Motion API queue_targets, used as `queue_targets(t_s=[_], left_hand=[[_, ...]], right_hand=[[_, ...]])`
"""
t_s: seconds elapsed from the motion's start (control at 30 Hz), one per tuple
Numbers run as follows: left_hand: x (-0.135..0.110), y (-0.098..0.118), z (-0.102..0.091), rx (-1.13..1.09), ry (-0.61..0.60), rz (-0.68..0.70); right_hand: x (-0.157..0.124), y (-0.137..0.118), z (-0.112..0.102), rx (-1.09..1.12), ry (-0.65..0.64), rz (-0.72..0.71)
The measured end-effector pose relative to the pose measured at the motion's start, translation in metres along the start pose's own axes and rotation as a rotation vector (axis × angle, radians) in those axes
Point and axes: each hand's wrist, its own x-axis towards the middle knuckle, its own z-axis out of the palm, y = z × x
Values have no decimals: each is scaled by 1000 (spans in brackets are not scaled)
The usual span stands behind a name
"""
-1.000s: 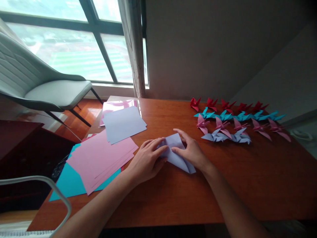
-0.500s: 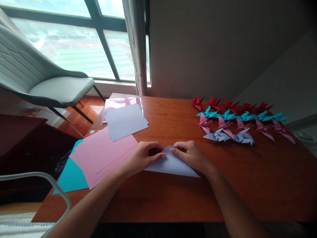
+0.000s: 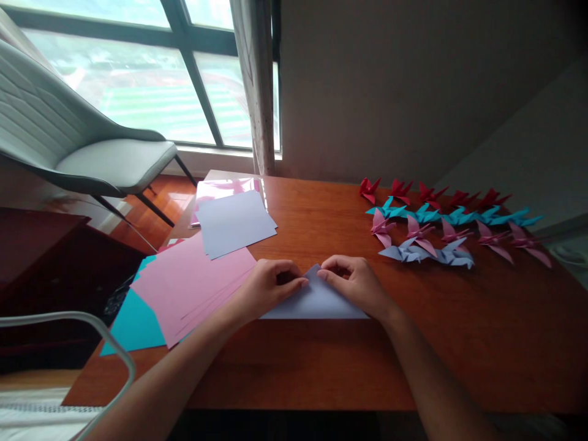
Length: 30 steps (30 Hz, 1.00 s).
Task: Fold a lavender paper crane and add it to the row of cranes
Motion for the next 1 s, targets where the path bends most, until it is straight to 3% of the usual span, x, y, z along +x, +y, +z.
queue_targets(t_s=[1.0], left_hand=[[-1,-1,-1,-2,-9,7]], right_hand=[[-2,-6,-4,12,-26,-16]])
